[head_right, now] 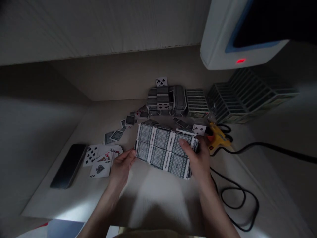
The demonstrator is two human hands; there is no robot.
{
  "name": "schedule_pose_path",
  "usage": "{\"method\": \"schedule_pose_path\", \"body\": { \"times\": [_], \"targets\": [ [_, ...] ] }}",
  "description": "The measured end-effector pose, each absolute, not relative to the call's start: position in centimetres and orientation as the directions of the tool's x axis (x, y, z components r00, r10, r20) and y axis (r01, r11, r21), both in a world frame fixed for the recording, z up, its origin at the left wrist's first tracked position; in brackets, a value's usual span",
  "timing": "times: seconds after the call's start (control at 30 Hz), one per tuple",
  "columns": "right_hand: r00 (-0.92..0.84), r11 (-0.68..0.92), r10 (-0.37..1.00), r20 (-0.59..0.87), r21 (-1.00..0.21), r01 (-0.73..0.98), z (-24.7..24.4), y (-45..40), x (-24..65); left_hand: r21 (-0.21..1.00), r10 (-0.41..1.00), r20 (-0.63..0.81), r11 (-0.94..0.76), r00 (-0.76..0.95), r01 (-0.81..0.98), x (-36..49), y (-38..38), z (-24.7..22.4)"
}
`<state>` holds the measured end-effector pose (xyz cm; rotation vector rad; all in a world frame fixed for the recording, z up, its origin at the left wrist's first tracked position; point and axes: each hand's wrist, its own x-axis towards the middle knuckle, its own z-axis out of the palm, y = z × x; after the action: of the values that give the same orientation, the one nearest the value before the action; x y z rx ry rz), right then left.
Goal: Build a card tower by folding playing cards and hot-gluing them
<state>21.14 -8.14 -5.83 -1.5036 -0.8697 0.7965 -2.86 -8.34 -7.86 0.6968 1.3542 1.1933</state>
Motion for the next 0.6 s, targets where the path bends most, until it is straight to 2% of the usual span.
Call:
{"method": "schedule_pose_path", "body": {
  "times": [0.1,0.23,0.43,0.6],
  "targets": [
    [0.51,-0.098,0.857,-0.067,-0.995,0.033,-5.2,-8.3,20.8,0.964,0.932,-0.264,0.248,-0.247,-0.096,-2.9,-8.7,-7.7],
    [0.523,-0.129,0.846,-0.105,-0.992,0.011,-4.9,-8.2,21.1,0.976,0.959,-0.202,0.213,-0.201,0.036,-3.3,-8.8,-7.1],
    [0.51,-0.128,0.852,-0.119,-0.992,-0.018,-5.1,-8.0,21.7,0.973,0.979,-0.188,0.196,-0.076,0.121,-4.1,-8.1,-6.8],
    [0.511,-0.126,0.852,-0.113,-0.992,-0.009,-5.4,-7.9,21.8,0.966,0.985,-0.163,0.169,-0.05,0.197,-4.1,-7.8,-6.7]
  ]
}}
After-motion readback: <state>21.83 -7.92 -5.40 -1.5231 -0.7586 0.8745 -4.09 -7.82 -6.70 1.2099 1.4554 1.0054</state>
